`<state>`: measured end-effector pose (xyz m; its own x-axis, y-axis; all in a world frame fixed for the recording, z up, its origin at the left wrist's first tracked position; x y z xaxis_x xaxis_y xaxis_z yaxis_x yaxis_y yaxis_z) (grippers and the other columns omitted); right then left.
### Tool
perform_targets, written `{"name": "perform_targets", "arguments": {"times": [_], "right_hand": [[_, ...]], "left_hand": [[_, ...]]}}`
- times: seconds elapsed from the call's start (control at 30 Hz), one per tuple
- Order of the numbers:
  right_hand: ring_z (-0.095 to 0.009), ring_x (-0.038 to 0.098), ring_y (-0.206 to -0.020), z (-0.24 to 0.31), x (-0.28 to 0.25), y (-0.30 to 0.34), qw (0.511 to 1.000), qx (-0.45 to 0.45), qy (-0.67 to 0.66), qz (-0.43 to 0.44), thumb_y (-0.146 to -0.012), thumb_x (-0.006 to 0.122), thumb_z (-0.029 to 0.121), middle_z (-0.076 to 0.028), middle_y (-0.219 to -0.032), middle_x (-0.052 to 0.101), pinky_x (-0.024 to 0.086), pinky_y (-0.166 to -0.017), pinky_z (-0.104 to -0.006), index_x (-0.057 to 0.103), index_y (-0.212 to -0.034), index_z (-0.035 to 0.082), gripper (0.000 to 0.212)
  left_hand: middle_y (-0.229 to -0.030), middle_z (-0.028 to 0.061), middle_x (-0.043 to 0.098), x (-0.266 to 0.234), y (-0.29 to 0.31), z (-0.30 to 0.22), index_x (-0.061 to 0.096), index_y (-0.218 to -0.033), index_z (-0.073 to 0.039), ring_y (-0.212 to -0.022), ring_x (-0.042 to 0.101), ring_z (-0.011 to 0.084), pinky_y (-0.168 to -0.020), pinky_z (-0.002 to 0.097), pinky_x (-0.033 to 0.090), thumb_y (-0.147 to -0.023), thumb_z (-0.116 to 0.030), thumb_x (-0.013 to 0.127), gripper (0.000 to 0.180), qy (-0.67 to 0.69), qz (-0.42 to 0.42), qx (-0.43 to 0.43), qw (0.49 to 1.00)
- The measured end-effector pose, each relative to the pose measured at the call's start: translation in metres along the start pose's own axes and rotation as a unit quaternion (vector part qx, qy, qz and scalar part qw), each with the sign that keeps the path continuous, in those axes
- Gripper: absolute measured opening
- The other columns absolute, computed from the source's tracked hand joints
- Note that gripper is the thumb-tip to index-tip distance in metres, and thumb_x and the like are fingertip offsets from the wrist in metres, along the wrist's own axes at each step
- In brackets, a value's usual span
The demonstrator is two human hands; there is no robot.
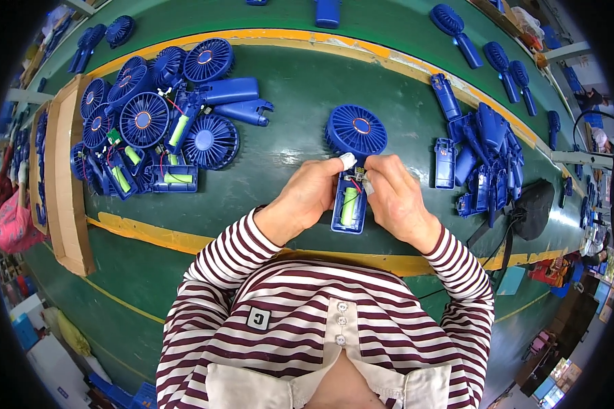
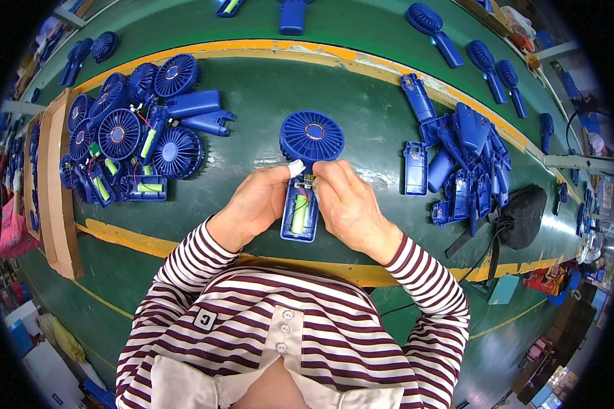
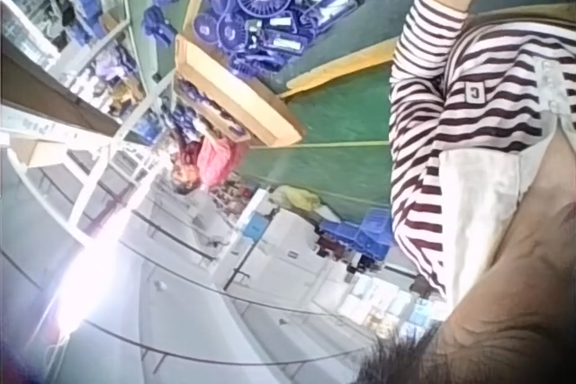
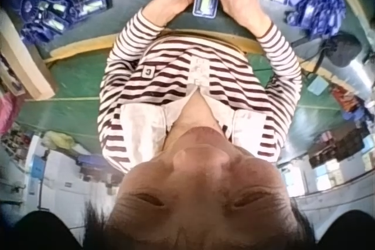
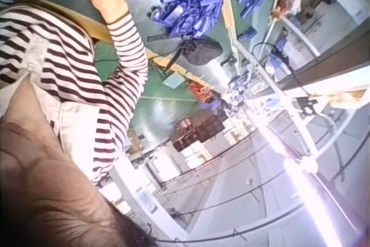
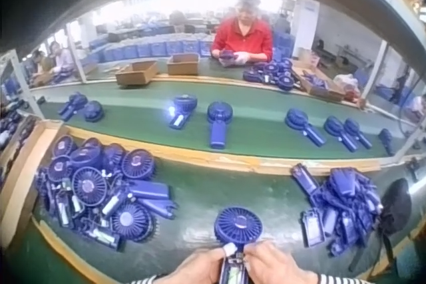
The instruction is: The person assembles portable electric fans by fitting internal electronic components into the handle casing, snapping the outer case covers together by hand, and placing the assembled fans onto the conveyor belt.
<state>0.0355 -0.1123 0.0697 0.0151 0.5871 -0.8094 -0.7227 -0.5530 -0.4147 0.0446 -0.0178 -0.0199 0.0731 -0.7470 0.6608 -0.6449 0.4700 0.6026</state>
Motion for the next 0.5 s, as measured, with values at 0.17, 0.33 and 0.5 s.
{"name": "perform_targets", "arguments": {"times": [0.17,0.33,0.5], "right_hand": [[-0.029,0.051,-0.079,-0.002,0.0,0.0,1.0,0.016,-0.006,-0.006,-0.057,0.057,-0.01,-0.016,-0.094,0.05,0.047,-0.063,-0.0345,0.052,-0.082,-0.007,0.025],[-0.03,0.052,-0.081,-0.007,0.001,0.001,0.999,0.034,-0.036,-0.014,-0.055,0.056,-0.012,-0.016,-0.094,0.05,0.047,-0.066,-0.0348,0.053,-0.082,-0.007,0.028],[-0.029,0.053,-0.08,-0.008,0.002,0.005,0.998,0.036,-0.034,-0.028,-0.054,0.056,-0.012,-0.015,-0.094,0.051,0.048,-0.065,-0.0346,0.053,-0.082,-0.007,0.029]], "left_hand": [[-0.083,0.0043,0.057,-0.004,-0.004,0.003,0.056,-0.093,-0.003,-0.073,0.056,0.0138,-0.063,0.0313,0.048,-0.087,-0.021,0.051,0.02,-0.004,0.006,-0.01,1.0],[-0.083,0.0046,0.057,-0.002,-0.002,0.003,0.056,-0.092,-0.003,-0.073,0.057,0.014,-0.063,0.0315,0.048,-0.087,-0.021,0.05,0.02,-0.003,0.007,-0.005,1.0],[-0.083,0.0046,0.057,-0.001,-0.003,0.004,0.056,-0.093,-0.003,-0.074,0.057,0.0142,-0.064,0.0317,0.048,-0.088,-0.021,0.048,0.02,-0.006,0.013,-0.015,1.0]]}}
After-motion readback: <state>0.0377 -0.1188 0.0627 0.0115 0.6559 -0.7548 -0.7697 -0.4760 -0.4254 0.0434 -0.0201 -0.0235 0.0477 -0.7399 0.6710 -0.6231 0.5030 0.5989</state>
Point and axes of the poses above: each hand's wrist, its own y-axis away from the middle knuckle, its own x-axis out of the palm, z = x × y, the point moved 7 cm from there along -y, towards the middle knuckle
